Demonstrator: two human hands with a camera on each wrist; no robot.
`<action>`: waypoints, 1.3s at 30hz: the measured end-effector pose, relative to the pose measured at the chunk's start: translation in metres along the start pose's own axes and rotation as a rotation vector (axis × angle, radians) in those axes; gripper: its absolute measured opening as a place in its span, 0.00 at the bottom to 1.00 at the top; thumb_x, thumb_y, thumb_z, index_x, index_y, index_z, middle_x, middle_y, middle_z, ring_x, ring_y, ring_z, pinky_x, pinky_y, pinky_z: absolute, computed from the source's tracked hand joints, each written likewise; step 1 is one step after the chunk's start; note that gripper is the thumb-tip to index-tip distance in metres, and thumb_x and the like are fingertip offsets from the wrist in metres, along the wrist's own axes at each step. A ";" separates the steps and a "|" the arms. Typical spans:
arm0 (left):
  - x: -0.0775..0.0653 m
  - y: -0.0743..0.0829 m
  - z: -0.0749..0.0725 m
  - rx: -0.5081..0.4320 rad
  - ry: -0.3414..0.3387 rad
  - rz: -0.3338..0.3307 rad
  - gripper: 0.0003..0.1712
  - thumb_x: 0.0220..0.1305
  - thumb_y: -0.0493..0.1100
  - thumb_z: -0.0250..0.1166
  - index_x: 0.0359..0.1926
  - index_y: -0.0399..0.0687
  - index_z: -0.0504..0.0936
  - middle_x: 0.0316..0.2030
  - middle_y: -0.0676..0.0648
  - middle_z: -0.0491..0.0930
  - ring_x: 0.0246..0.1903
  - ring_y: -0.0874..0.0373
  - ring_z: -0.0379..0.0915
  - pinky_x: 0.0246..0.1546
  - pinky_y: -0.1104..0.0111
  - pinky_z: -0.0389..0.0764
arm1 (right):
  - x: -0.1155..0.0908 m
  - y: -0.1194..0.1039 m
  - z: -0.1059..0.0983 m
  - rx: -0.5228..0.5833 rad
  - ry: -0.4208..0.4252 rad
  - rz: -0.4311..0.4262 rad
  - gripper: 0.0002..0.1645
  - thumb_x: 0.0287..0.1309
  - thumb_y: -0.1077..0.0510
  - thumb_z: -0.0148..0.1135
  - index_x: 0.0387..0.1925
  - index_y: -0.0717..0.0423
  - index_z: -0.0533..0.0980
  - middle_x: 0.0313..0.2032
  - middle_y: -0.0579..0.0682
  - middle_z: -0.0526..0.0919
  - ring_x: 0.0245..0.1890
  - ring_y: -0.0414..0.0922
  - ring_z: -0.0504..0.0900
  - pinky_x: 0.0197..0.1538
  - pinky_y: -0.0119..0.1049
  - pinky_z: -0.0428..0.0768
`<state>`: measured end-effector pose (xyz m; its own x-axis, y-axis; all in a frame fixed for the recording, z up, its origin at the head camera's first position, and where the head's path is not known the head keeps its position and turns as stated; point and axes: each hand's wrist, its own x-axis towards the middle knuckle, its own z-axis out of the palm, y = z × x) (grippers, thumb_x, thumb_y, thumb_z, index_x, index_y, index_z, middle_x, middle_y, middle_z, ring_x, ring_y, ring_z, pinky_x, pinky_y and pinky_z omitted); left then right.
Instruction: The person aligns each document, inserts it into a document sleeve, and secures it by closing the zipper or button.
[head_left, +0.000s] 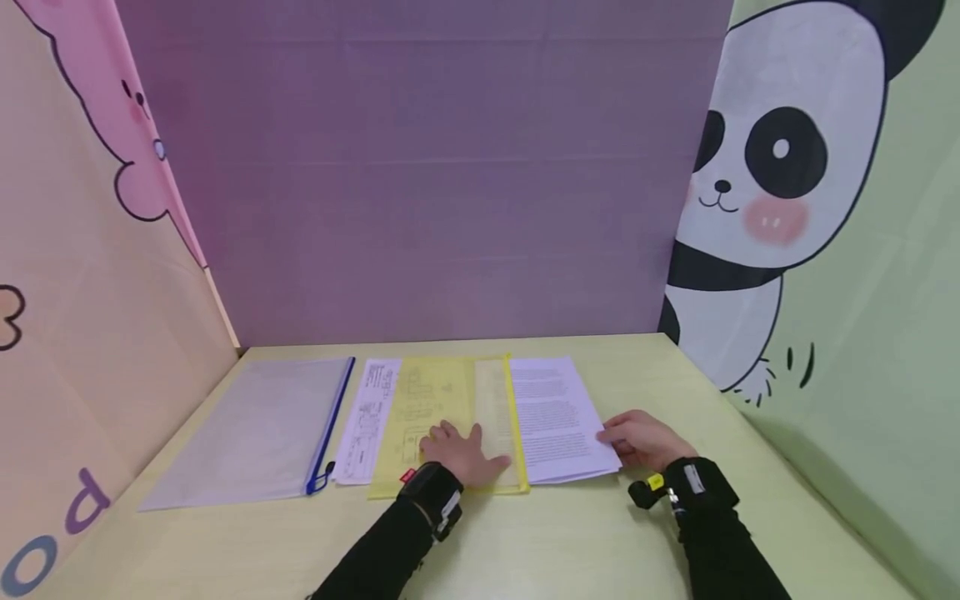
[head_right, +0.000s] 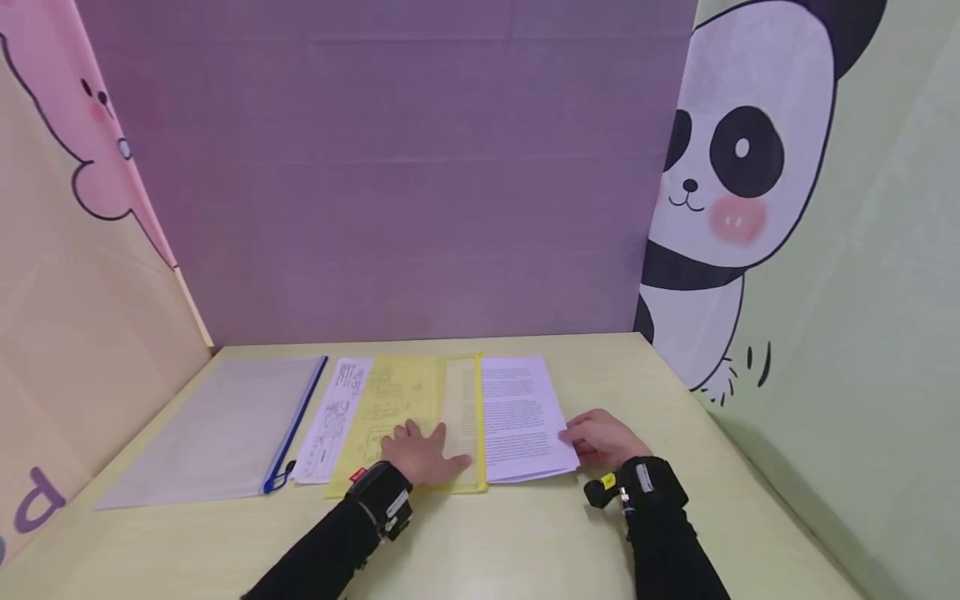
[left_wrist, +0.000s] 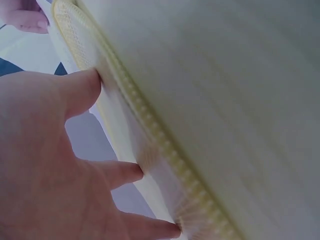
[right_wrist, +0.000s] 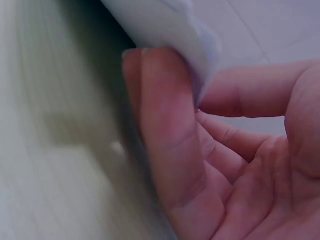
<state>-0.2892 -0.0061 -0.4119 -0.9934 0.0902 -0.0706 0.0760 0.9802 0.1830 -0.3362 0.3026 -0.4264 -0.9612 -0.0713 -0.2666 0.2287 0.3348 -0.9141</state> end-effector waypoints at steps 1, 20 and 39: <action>0.000 0.000 0.000 0.003 0.000 -0.001 0.49 0.62 0.78 0.54 0.74 0.55 0.69 0.67 0.27 0.64 0.61 0.32 0.62 0.57 0.41 0.66 | 0.000 0.000 0.000 0.000 0.002 0.000 0.29 0.63 0.64 0.65 0.59 0.75 0.64 0.42 0.60 0.84 0.34 0.48 0.85 0.39 0.40 0.84; -0.005 0.008 -0.006 -0.018 -0.045 -0.014 0.47 0.64 0.77 0.52 0.77 0.60 0.64 0.73 0.32 0.60 0.70 0.32 0.56 0.56 0.26 0.64 | 0.002 -0.003 0.003 -0.106 0.002 -0.050 0.21 0.65 0.64 0.63 0.54 0.75 0.72 0.41 0.58 0.83 0.36 0.50 0.81 0.37 0.38 0.79; 0.001 0.010 -0.001 0.044 -0.077 0.018 0.48 0.65 0.79 0.48 0.78 0.63 0.61 0.74 0.32 0.58 0.71 0.32 0.55 0.57 0.29 0.66 | 0.001 -0.004 0.007 -0.177 -0.001 -0.136 0.10 0.62 0.68 0.63 0.43 0.72 0.79 0.32 0.52 0.82 0.30 0.47 0.78 0.32 0.36 0.75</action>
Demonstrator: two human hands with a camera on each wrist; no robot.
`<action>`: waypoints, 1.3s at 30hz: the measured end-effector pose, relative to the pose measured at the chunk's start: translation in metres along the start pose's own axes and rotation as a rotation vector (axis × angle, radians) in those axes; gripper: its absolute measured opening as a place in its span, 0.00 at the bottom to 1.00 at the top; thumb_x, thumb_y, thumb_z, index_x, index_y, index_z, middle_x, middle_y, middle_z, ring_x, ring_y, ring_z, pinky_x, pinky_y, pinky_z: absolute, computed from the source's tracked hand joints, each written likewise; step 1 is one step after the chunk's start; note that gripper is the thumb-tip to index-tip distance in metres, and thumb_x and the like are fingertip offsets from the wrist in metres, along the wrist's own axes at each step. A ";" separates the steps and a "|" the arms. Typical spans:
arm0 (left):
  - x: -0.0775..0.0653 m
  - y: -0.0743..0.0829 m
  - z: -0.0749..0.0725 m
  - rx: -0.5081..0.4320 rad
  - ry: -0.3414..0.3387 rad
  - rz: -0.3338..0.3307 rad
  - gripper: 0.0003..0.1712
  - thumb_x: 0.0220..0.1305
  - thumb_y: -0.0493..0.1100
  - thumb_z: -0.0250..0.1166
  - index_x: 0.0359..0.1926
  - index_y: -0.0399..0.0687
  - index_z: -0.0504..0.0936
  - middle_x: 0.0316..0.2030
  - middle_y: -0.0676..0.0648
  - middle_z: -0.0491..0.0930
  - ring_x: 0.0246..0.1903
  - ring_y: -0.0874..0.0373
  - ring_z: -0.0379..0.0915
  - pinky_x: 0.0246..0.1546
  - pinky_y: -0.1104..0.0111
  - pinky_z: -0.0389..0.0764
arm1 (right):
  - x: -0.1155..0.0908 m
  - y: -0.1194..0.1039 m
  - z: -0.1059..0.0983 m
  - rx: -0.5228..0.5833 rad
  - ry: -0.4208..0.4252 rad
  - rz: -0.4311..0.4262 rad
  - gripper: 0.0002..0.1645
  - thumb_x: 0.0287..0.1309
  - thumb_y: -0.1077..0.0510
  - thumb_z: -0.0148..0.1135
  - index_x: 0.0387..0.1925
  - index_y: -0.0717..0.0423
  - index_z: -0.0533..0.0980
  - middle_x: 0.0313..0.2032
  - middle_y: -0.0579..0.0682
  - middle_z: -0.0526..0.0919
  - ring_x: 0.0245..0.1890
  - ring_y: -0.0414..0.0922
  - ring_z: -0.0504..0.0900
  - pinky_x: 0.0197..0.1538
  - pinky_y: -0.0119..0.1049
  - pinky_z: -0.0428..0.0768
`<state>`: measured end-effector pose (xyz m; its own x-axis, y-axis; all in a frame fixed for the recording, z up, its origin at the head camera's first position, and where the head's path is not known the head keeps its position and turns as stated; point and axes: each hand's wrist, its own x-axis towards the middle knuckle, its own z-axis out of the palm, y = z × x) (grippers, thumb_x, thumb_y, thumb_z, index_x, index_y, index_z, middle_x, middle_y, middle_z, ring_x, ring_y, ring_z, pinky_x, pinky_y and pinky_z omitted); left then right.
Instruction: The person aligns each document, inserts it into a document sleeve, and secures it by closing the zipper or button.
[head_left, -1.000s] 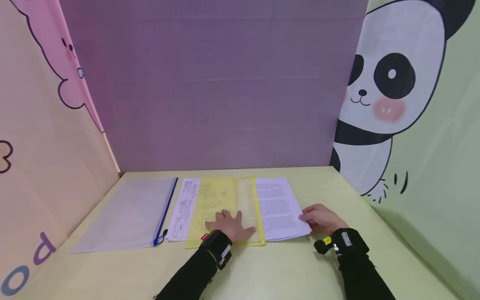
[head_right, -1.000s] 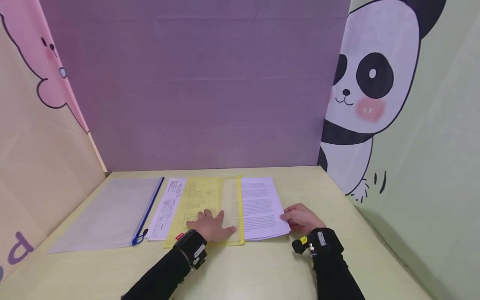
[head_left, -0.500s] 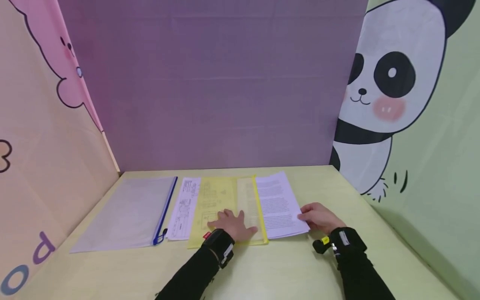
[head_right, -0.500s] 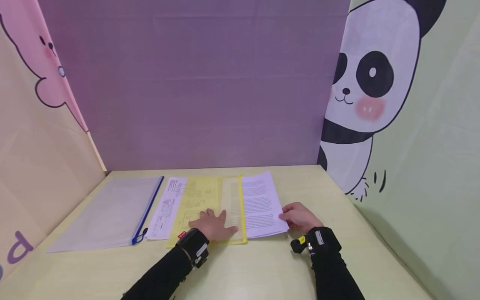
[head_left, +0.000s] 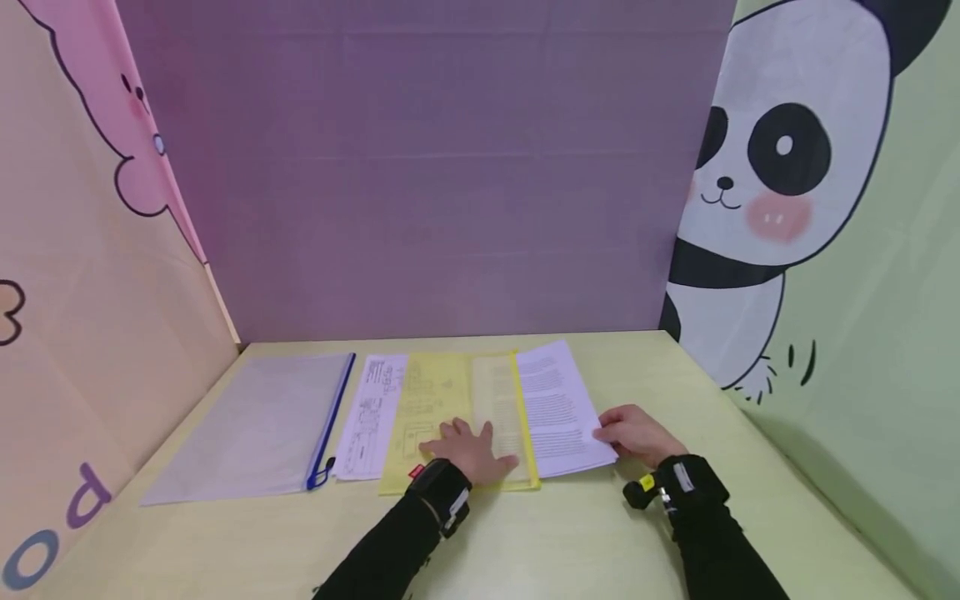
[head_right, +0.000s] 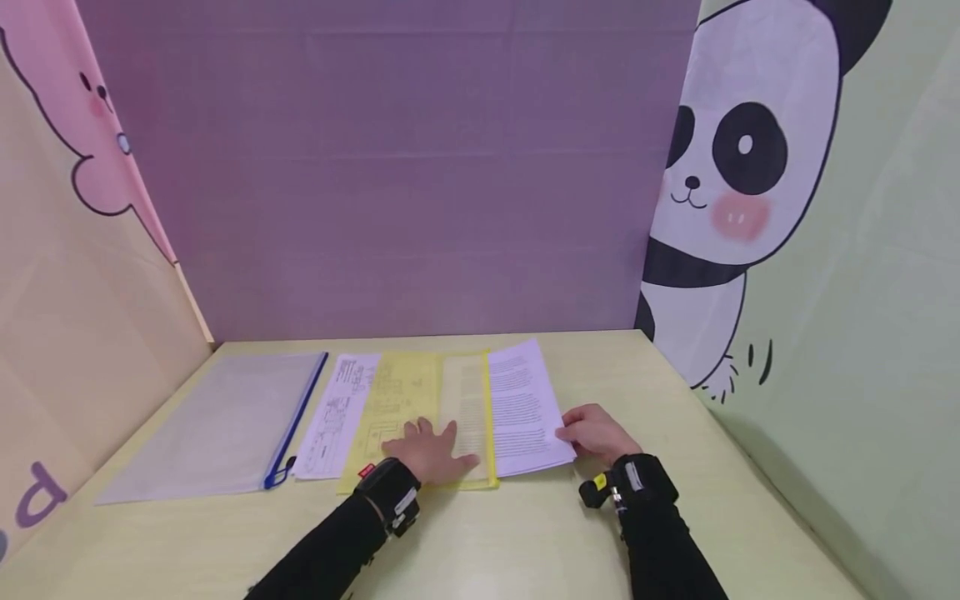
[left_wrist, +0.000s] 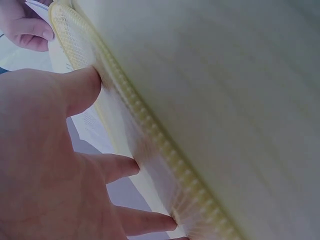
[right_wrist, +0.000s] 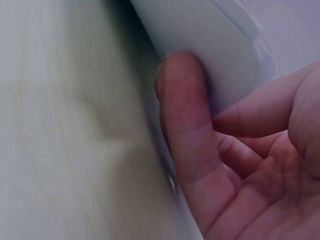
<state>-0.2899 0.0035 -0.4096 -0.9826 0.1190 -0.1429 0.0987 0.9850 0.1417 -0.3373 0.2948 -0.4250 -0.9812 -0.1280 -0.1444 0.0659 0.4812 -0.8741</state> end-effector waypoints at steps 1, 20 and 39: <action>0.000 0.000 0.001 -0.004 0.010 0.004 0.48 0.65 0.79 0.49 0.78 0.62 0.62 0.73 0.32 0.59 0.70 0.32 0.56 0.56 0.29 0.66 | 0.000 0.000 0.001 -0.001 0.003 -0.001 0.10 0.62 0.68 0.63 0.42 0.72 0.79 0.31 0.52 0.82 0.29 0.47 0.78 0.31 0.36 0.74; -0.007 0.002 0.000 -0.013 0.045 0.007 0.47 0.65 0.77 0.52 0.77 0.60 0.65 0.72 0.32 0.62 0.69 0.31 0.58 0.55 0.29 0.68 | 0.001 -0.009 0.020 -0.054 0.040 -0.017 0.09 0.57 0.69 0.65 0.40 0.72 0.79 0.31 0.53 0.81 0.27 0.47 0.78 0.29 0.36 0.76; 0.002 0.001 0.004 0.003 0.034 -0.005 0.48 0.64 0.79 0.50 0.77 0.63 0.63 0.73 0.33 0.61 0.69 0.32 0.58 0.54 0.30 0.69 | 0.006 -0.004 0.012 0.071 0.017 0.097 0.21 0.62 0.67 0.65 0.53 0.78 0.73 0.41 0.62 0.84 0.34 0.49 0.84 0.38 0.42 0.86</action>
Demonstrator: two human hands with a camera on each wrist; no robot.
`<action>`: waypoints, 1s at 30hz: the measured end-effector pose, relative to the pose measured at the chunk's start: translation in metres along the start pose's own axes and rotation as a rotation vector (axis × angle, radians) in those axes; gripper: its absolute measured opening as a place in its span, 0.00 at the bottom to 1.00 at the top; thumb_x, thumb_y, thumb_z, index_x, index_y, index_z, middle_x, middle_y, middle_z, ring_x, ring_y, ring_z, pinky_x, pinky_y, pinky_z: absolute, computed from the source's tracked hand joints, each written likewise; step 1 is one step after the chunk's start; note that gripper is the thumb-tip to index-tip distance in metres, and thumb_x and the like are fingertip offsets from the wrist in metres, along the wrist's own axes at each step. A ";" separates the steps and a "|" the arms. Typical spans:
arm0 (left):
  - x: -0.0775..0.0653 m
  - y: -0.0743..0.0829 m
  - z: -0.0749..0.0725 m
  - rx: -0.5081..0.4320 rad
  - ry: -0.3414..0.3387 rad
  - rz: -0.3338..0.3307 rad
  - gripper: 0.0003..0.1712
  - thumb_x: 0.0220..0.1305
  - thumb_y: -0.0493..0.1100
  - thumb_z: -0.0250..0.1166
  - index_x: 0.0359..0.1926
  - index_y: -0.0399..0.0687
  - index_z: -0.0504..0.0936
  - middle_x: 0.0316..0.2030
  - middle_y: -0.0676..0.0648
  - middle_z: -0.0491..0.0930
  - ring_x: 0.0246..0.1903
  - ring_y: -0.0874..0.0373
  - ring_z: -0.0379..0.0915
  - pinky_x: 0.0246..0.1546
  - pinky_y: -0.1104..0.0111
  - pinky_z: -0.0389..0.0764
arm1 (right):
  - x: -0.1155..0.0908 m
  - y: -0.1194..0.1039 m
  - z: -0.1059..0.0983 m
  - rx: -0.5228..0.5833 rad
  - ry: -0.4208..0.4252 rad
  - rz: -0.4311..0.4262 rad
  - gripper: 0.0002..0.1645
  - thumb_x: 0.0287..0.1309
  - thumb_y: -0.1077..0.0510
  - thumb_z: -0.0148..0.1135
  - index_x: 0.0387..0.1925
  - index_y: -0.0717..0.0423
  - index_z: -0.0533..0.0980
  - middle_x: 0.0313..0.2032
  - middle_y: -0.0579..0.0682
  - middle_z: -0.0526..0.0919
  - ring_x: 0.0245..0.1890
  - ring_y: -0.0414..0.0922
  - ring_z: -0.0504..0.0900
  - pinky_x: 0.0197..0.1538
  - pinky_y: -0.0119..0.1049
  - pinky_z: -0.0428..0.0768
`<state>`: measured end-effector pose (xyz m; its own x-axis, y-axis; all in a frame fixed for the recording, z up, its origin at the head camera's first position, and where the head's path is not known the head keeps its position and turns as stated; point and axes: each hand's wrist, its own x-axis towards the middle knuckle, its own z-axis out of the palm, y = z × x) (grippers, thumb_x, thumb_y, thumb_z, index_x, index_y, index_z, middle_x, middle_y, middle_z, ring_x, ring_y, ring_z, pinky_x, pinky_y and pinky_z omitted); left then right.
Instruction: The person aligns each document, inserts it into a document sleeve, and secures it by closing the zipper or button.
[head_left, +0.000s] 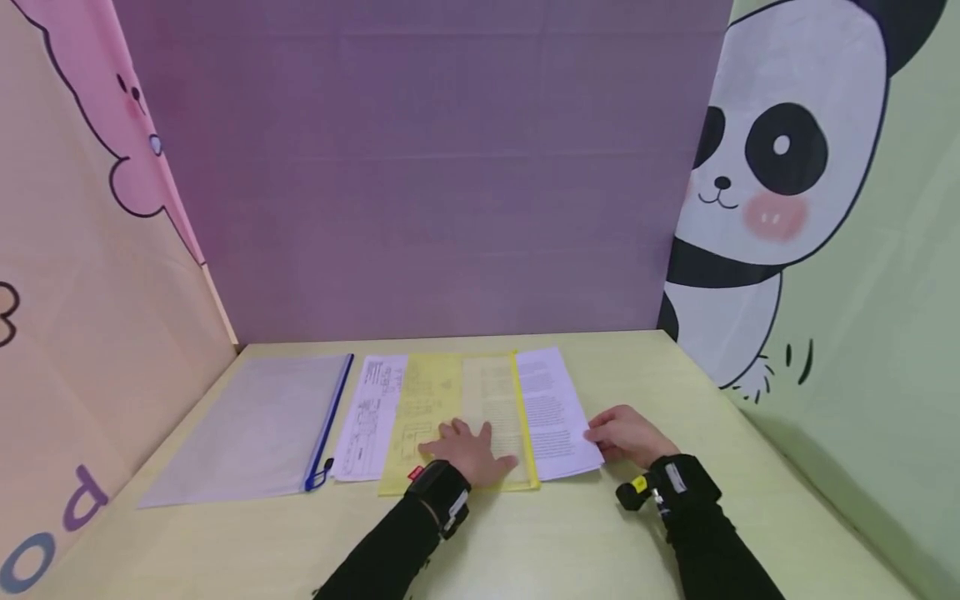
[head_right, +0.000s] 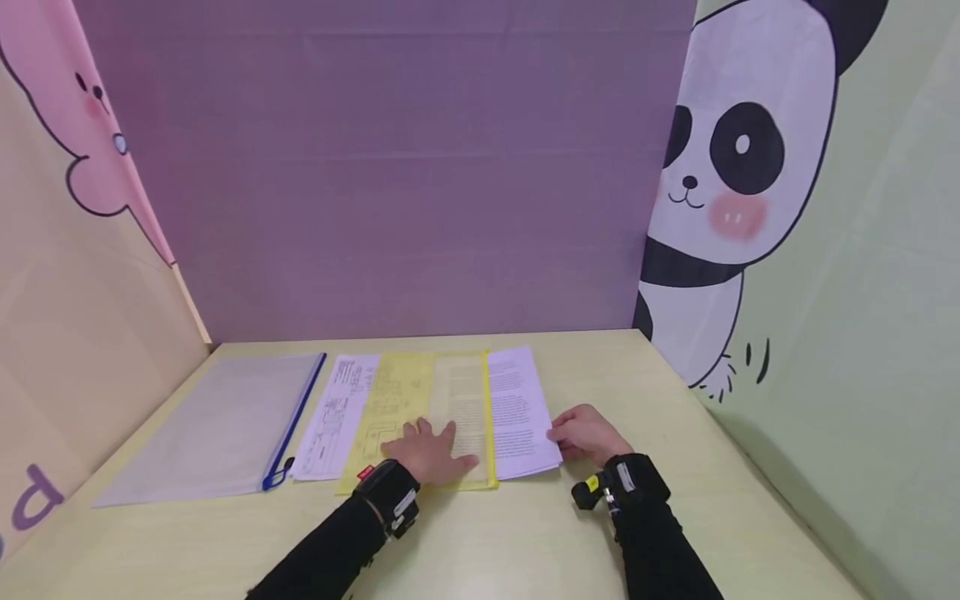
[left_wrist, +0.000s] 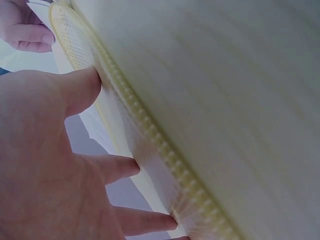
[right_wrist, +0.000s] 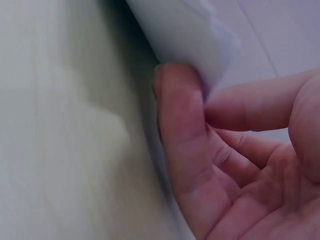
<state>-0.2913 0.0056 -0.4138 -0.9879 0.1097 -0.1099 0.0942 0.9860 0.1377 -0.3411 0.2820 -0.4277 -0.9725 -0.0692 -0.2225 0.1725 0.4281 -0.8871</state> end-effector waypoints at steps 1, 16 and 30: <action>0.000 0.000 0.000 -0.001 -0.001 -0.001 0.48 0.64 0.79 0.50 0.77 0.63 0.63 0.73 0.33 0.61 0.69 0.32 0.58 0.54 0.30 0.69 | 0.000 0.000 0.000 -0.010 0.003 -0.005 0.21 0.62 0.67 0.65 0.52 0.78 0.73 0.41 0.62 0.84 0.34 0.49 0.84 0.38 0.41 0.85; -0.002 0.003 -0.001 -0.001 -0.008 -0.001 0.48 0.64 0.79 0.50 0.77 0.62 0.63 0.73 0.33 0.60 0.70 0.32 0.57 0.56 0.29 0.67 | -0.004 -0.005 0.009 -0.078 0.041 -0.072 0.15 0.60 0.70 0.64 0.47 0.77 0.76 0.39 0.60 0.82 0.33 0.48 0.82 0.34 0.39 0.84; -0.002 0.001 -0.006 -0.002 -0.013 -0.004 0.47 0.64 0.78 0.52 0.77 0.61 0.64 0.73 0.33 0.61 0.69 0.32 0.58 0.56 0.29 0.67 | -0.002 -0.011 0.018 -0.111 0.040 -0.070 0.16 0.62 0.69 0.65 0.49 0.76 0.76 0.40 0.61 0.83 0.32 0.48 0.82 0.34 0.40 0.84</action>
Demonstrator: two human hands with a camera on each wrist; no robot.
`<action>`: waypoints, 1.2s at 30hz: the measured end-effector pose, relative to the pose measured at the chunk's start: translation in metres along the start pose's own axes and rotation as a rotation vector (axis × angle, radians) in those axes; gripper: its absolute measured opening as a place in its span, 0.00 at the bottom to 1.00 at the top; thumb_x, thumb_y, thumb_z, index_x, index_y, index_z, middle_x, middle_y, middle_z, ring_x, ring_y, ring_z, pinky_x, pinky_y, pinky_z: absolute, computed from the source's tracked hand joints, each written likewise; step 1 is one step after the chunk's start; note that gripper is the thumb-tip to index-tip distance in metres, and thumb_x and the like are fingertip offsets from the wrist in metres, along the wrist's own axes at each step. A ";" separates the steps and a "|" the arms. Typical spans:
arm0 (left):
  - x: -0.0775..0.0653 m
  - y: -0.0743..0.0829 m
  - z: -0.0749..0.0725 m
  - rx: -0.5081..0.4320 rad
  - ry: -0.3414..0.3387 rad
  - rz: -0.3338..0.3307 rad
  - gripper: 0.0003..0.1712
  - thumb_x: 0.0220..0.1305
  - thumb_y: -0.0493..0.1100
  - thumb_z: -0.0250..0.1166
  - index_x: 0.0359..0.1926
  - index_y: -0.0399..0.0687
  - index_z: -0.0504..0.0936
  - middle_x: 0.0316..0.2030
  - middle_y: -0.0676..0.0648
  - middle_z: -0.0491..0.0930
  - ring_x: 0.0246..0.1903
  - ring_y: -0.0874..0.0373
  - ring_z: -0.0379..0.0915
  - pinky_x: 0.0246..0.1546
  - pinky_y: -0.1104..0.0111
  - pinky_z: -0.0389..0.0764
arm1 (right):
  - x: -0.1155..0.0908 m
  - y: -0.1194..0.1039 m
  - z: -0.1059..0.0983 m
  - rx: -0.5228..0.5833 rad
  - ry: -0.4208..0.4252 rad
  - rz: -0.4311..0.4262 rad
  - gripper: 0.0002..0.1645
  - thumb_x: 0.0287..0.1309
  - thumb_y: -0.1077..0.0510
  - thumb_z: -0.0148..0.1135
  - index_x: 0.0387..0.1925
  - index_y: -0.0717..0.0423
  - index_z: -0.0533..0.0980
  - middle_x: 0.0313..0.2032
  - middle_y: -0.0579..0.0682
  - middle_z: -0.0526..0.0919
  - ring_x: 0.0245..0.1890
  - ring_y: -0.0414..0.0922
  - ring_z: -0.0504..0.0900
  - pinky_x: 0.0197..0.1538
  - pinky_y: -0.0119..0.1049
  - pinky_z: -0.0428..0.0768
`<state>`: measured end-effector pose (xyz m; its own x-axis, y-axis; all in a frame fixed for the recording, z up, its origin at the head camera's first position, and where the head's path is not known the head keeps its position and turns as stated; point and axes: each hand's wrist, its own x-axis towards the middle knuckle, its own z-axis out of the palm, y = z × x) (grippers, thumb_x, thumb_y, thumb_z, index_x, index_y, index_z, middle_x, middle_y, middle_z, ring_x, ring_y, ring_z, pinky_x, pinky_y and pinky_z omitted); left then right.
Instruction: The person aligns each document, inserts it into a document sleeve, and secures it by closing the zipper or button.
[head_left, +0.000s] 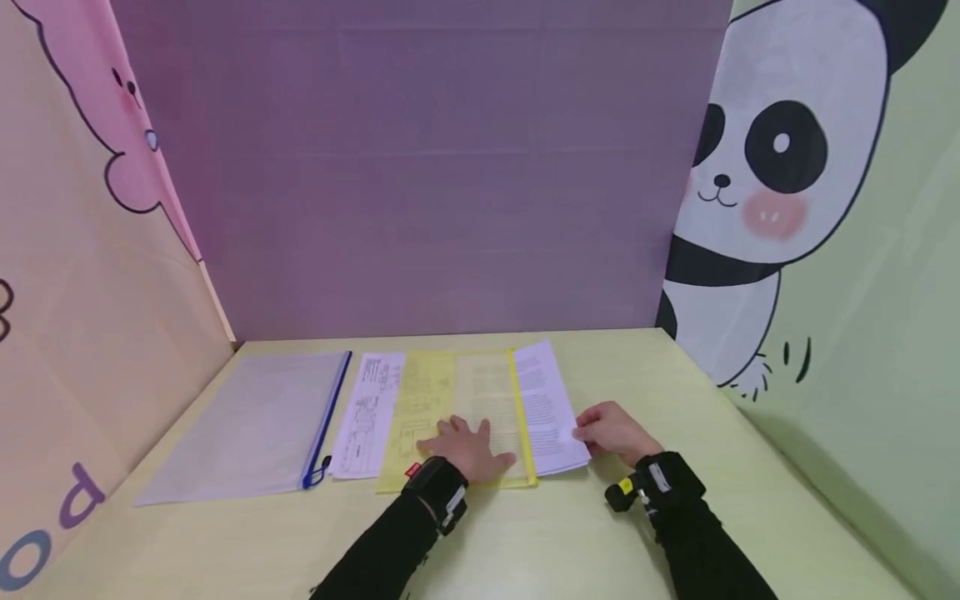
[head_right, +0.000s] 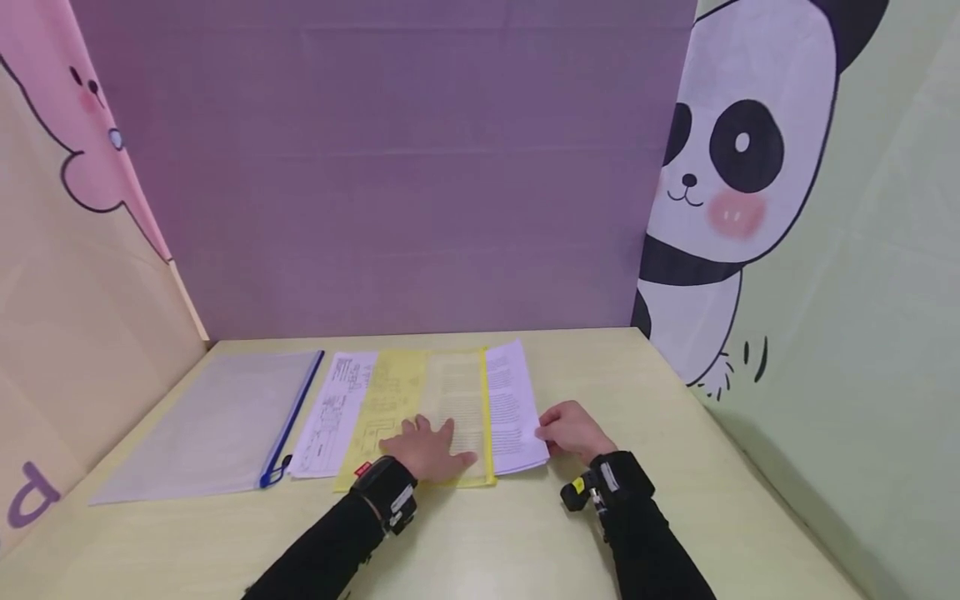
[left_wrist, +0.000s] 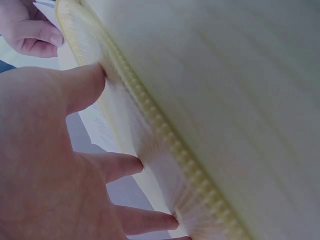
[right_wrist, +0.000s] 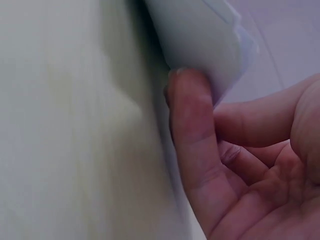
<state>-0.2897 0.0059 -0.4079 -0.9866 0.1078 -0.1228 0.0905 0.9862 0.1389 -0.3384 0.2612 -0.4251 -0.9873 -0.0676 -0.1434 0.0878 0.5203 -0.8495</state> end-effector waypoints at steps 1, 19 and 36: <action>0.000 0.000 0.000 -0.003 -0.002 0.000 0.47 0.64 0.78 0.52 0.77 0.61 0.64 0.73 0.33 0.61 0.69 0.32 0.58 0.56 0.29 0.67 | 0.000 0.000 0.001 -0.001 0.002 0.001 0.16 0.62 0.69 0.65 0.49 0.76 0.77 0.40 0.60 0.83 0.32 0.48 0.82 0.34 0.40 0.84; 0.001 0.000 0.000 -0.032 -0.026 -0.011 0.47 0.64 0.78 0.51 0.77 0.62 0.63 0.74 0.33 0.59 0.70 0.32 0.57 0.58 0.29 0.65 | 0.001 -0.002 0.000 -0.084 -0.001 -0.007 0.11 0.61 0.70 0.64 0.45 0.72 0.78 0.36 0.57 0.81 0.31 0.47 0.80 0.33 0.37 0.81; 0.000 0.001 -0.001 -0.019 -0.024 -0.002 0.47 0.64 0.77 0.53 0.77 0.61 0.64 0.73 0.33 0.61 0.69 0.31 0.58 0.56 0.29 0.66 | 0.001 -0.006 0.007 -0.090 0.020 -0.031 0.11 0.61 0.70 0.64 0.45 0.73 0.79 0.36 0.56 0.82 0.30 0.45 0.80 0.32 0.36 0.81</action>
<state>-0.2894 0.0069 -0.4067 -0.9832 0.1091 -0.1466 0.0857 0.9838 0.1575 -0.3388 0.2520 -0.4236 -0.9919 -0.0684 -0.1070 0.0458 0.5929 -0.8039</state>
